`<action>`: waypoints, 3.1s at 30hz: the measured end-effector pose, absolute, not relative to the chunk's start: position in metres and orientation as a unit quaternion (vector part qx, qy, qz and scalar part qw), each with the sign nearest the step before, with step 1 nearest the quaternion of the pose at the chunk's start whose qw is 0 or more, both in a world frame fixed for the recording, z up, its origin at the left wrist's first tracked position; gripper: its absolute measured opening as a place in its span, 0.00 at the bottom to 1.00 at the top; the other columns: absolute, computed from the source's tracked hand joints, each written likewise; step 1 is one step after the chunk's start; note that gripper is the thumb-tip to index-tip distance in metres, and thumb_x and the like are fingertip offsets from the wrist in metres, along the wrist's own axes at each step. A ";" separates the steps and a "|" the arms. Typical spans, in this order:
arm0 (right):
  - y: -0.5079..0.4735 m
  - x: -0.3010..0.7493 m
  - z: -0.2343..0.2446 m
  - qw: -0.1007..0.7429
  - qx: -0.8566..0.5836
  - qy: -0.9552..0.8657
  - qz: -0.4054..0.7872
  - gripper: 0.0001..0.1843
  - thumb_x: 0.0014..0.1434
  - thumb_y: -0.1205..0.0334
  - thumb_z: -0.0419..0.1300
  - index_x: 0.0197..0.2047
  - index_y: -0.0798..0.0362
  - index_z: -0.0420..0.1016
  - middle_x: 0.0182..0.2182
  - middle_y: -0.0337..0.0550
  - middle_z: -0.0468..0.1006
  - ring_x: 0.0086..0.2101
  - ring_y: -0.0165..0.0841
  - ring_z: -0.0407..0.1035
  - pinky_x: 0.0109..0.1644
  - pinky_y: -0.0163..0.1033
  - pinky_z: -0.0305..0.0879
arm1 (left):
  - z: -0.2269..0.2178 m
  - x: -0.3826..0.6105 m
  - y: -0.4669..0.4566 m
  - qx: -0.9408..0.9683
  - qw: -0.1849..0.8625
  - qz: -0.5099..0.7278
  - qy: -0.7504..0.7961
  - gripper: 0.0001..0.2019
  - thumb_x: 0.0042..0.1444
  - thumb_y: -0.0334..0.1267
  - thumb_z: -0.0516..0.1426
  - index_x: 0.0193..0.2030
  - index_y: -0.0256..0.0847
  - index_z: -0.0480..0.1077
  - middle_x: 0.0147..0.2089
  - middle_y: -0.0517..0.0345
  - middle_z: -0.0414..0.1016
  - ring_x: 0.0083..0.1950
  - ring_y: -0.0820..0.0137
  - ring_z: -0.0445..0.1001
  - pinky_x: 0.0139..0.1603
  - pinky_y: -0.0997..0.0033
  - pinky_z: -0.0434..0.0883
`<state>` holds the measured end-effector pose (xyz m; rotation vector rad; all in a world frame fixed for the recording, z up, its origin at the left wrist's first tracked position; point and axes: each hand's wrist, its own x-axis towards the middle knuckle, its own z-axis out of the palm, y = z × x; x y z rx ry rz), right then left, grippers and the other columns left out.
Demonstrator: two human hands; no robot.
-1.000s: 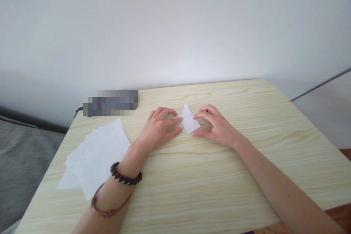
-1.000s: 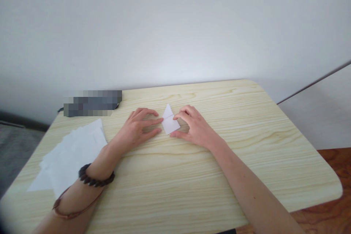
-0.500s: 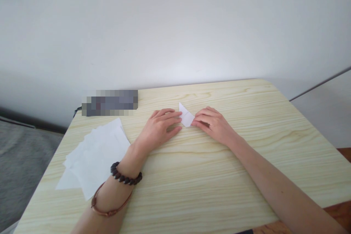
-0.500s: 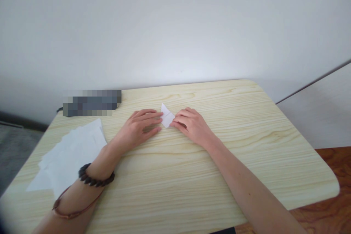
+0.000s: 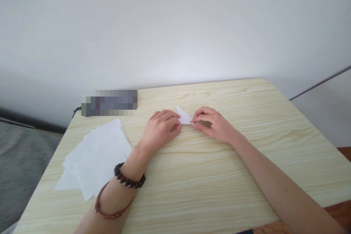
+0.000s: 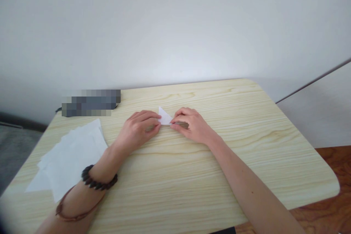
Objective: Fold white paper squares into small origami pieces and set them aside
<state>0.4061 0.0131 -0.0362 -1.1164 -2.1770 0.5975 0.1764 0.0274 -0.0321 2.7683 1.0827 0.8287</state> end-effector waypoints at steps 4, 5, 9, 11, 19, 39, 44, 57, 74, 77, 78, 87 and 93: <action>0.014 0.400 -0.040 0.318 -0.508 -0.775 0.200 0.09 0.61 0.59 0.58 0.32 0.53 0.75 0.38 0.46 0.70 0.38 0.35 0.68 0.45 0.44 0.66 | -0.031 0.175 0.027 0.906 0.049 0.262 0.328 0.07 0.59 0.34 0.57 0.32 0.40 0.76 0.43 0.55 0.80 0.47 0.65 0.76 0.47 0.64 0.70; 0.014 0.398 -0.041 0.320 -0.522 -0.767 0.192 0.08 0.60 0.59 0.59 0.31 0.53 0.74 0.39 0.47 0.70 0.39 0.36 0.68 0.46 0.45 0.66 | -0.031 0.175 0.027 0.909 0.052 0.261 0.321 0.07 0.59 0.35 0.57 0.34 0.41 0.77 0.43 0.55 0.80 0.47 0.65 0.76 0.48 0.65 0.70; 0.016 0.396 -0.045 0.324 -0.546 -0.756 0.162 0.08 0.58 0.59 0.60 0.29 0.54 0.71 0.42 0.49 0.68 0.45 0.41 0.67 0.53 0.50 0.63 | -0.032 0.175 0.027 0.914 0.046 0.267 0.301 0.07 0.60 0.36 0.57 0.37 0.42 0.78 0.43 0.57 0.81 0.47 0.66 0.76 0.47 0.66 0.71; 0.016 0.396 -0.046 0.323 -0.549 -0.755 0.154 0.08 0.58 0.59 0.60 0.29 0.53 0.71 0.42 0.50 0.68 0.46 0.42 0.66 0.55 0.51 0.62 | -0.031 0.175 0.027 0.914 0.040 0.270 0.300 0.07 0.60 0.36 0.57 0.37 0.42 0.78 0.43 0.57 0.81 0.47 0.66 0.76 0.47 0.66 0.71; 0.016 0.395 -0.048 0.311 -0.562 -0.755 0.128 0.11 0.58 0.56 0.60 0.29 0.53 0.69 0.41 0.49 0.68 0.44 0.42 0.66 0.54 0.51 0.63 | -0.023 0.175 0.023 0.927 0.046 0.211 0.307 0.13 0.60 0.35 0.56 0.50 0.49 0.76 0.45 0.55 0.78 0.49 0.65 0.74 0.49 0.63 0.70; 0.015 0.395 -0.045 0.276 -0.577 -0.760 0.119 0.10 0.58 0.57 0.59 0.29 0.52 0.67 0.42 0.49 0.68 0.44 0.42 0.66 0.53 0.50 0.63 | -0.024 0.177 0.022 0.925 0.049 0.215 0.311 0.11 0.59 0.37 0.57 0.46 0.49 0.78 0.46 0.54 0.77 0.48 0.65 0.73 0.49 0.62 0.69; 0.016 0.397 -0.044 0.270 -0.570 -0.765 0.130 0.10 0.58 0.56 0.60 0.30 0.51 0.68 0.43 0.49 0.67 0.45 0.42 0.66 0.54 0.50 0.63 | -0.025 0.175 0.023 0.925 0.050 0.214 0.310 0.11 0.60 0.37 0.57 0.46 0.50 0.78 0.46 0.54 0.77 0.48 0.65 0.72 0.49 0.62 0.69; 0.017 0.400 -0.042 0.278 -0.554 -0.765 0.173 0.09 0.57 0.55 0.62 0.32 0.51 0.70 0.45 0.47 0.68 0.48 0.41 0.66 0.57 0.50 0.61 | -0.028 0.175 0.026 0.923 0.041 0.227 0.309 0.10 0.61 0.35 0.56 0.46 0.48 0.78 0.44 0.54 0.78 0.47 0.66 0.72 0.48 0.65 0.69; 0.016 0.403 -0.040 0.281 -0.542 -0.766 0.201 0.07 0.59 0.57 0.59 0.32 0.51 0.72 0.45 0.47 0.68 0.49 0.41 0.65 0.52 0.50 0.66 | -0.030 0.179 0.024 0.913 0.044 0.229 0.334 0.08 0.61 0.36 0.57 0.42 0.47 0.79 0.43 0.55 0.78 0.47 0.65 0.73 0.48 0.64 0.69; 0.016 0.405 -0.037 0.275 -0.539 -0.759 0.241 0.07 0.59 0.59 0.58 0.31 0.51 0.74 0.47 0.48 0.67 0.51 0.41 0.63 0.45 0.44 0.70 | -0.031 0.178 0.024 0.912 0.047 0.229 0.337 0.08 0.60 0.35 0.58 0.41 0.47 0.79 0.43 0.56 0.78 0.47 0.65 0.73 0.47 0.64 0.70; 0.016 0.405 -0.037 0.270 -0.540 -0.758 0.247 0.07 0.58 0.60 0.58 0.30 0.51 0.74 0.47 0.48 0.67 0.52 0.41 0.63 0.44 0.43 0.70 | -0.031 0.178 0.024 0.912 0.048 0.228 0.337 0.08 0.60 0.35 0.58 0.41 0.47 0.79 0.44 0.56 0.78 0.47 0.65 0.73 0.47 0.64 0.70; 0.017 0.411 -0.035 0.257 -0.512 -0.783 0.242 0.10 0.60 0.57 0.58 0.30 0.51 0.75 0.50 0.47 0.66 0.47 0.39 0.66 0.54 0.50 0.65 | -0.028 0.181 0.023 0.910 0.043 0.218 0.350 0.07 0.59 0.33 0.57 0.39 0.44 0.77 0.43 0.57 0.79 0.47 0.65 0.74 0.47 0.65 0.69; 0.017 0.419 -0.032 0.266 -0.476 -0.790 0.280 0.07 0.59 0.56 0.61 0.34 0.48 0.79 0.53 0.45 0.66 0.47 0.37 0.66 0.53 0.48 0.67 | -0.030 0.180 0.024 0.903 0.025 0.220 0.367 0.06 0.61 0.35 0.55 0.39 0.42 0.75 0.41 0.57 0.80 0.45 0.66 0.76 0.43 0.66 0.69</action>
